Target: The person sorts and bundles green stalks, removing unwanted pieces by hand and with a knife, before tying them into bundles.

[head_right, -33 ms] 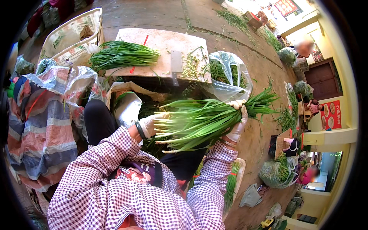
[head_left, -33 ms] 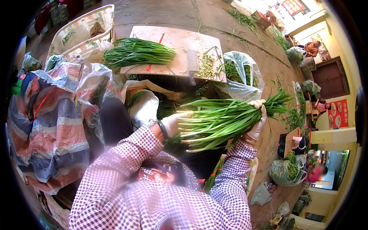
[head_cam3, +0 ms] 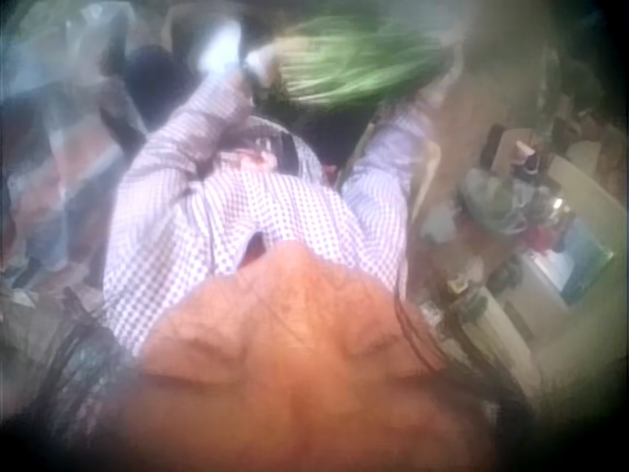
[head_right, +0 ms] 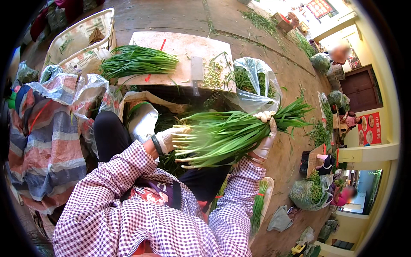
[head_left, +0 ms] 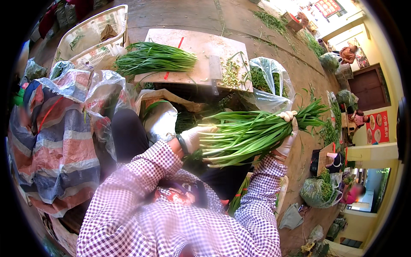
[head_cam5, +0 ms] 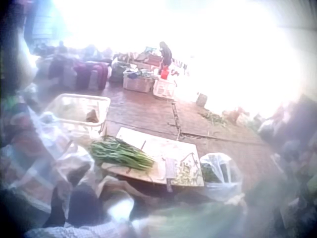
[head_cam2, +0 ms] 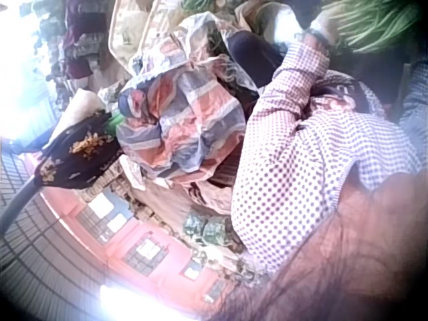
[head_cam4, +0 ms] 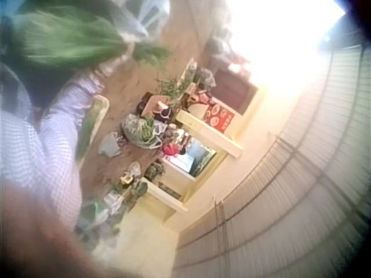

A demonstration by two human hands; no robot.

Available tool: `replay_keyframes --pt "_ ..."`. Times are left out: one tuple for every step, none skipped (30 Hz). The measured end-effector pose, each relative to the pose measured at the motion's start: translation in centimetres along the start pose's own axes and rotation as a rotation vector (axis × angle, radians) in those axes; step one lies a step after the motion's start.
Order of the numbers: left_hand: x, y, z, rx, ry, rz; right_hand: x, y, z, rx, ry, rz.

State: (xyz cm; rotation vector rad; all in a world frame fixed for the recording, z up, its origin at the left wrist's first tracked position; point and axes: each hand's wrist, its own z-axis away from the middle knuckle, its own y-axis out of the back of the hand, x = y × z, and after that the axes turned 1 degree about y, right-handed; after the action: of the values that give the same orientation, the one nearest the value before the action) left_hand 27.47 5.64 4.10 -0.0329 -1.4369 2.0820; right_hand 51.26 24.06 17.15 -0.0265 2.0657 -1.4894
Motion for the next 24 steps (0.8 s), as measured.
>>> replay_keyframes --pt "0.2 -0.5 0.2 0.002 -0.007 -0.049 -0.1 0.0 0.0 -0.041 -0.006 0.019" --pt "0.1 -1.0 0.4 0.006 -0.077 -0.067 -0.3 0.0 0.0 -0.082 -0.013 0.039" --pt "-0.3 -0.6 0.1 -0.044 -0.133 -0.033 -0.2 -0.4 -0.1 -0.089 -0.014 0.074" --pt "-0.6 -0.1 -0.1 -0.041 -0.116 0.003 -0.2 -0.9 -0.1 -0.095 -0.015 0.111" --pt "-0.9 0.4 -0.2 -0.039 -0.1 0.04 -0.2 -1.3 -0.1 -0.101 -0.017 0.147" --pt "-1.0 0.3 0.0 -0.065 -0.11 0.024 -0.5 -1.3 -0.1 -0.105 -0.01 0.178" --pt "-1.0 0.3 0.3 -0.093 -0.121 0.008 -0.8 -1.1 -0.1 -0.112 -0.013 0.164" --pt "-0.9 0.2 0.5 -0.177 -0.099 0.019 -1.1 -0.8 -0.1 -0.119 -0.017 0.149" --pt "-0.6 -0.1 0.8 -0.26 -0.079 0.033 -1.3 -0.9 -0.2 -0.127 -0.023 0.135" --pt "-0.8 0.5 0.4 -0.265 -0.081 -0.001 -1.5 -0.9 -0.4 -0.143 -0.046 0.119" --pt "-1.2 1.5 -0.2 -0.27 -0.083 -0.035 -1.5 -1.0 -0.4 -0.146 -0.043 0.115" --pt "-1.3 2.4 -0.7 -0.27 -0.101 -0.134 -1.5 -1.4 -0.3 -0.147 -0.04 0.113" --pt "-1.1 3.2 -1.0 -0.27 -0.119 -0.235 -1.5 -1.8 -0.2 -0.15 -0.036 0.11" --pt "-0.9 4.1 -1.2 -0.268 -0.137 -0.336 -1.5 -1.9 -0.1 -0.145 -0.039 0.099" --pt "-0.6 4.1 -0.9 -0.192 -0.147 -0.363 -1.6 -1.8 -0.2 -0.149 -0.042 0.075" --pt "-0.3 4.2 -0.6 -0.174 -0.158 -0.394 -1.8 -1.6 -0.2 -0.153 -0.045 0.051" --pt "0.0 4.3 -0.2 -0.155 -0.169 -0.426 -1.9 -1.5 -0.3 -0.157 -0.047 0.027" --pt "0.4 4.5 0.5 -0.178 -0.143 -0.37 -2.2 -1.5 -0.3 -0.157 -0.043 0.006" --pt "0.6 4.8 0.8 -0.116 -0.191 -0.526 -2.6 -1.6 -0.4 -0.157 -0.04 -0.015" --pt "0.7 5.9 0.9 -0.103 -0.165 -0.612 -2.9 -1.7 -0.4 -0.157 -0.035 -0.036" --pt "1.0 6.5 1.3 -0.088 -0.139 -0.696 -3.0 -2.0 -0.4 -0.143 -0.009 -0.028" --pt "1.3 7.0 1.6 -0.05 -0.12 -0.917 -3.1 -2.3 -0.4 -0.128 0.017 -0.019" --pt "1.5 7.6 2.1 0.109 -0.025 -1.307 -3.3 -2.6 -0.4 -0.114 0.043 -0.011" --pt "1.9 7.9 1.7 0.187 0.151 -1.489 -3.7 -3.0 -0.4 -0.101 0.067 0.024"
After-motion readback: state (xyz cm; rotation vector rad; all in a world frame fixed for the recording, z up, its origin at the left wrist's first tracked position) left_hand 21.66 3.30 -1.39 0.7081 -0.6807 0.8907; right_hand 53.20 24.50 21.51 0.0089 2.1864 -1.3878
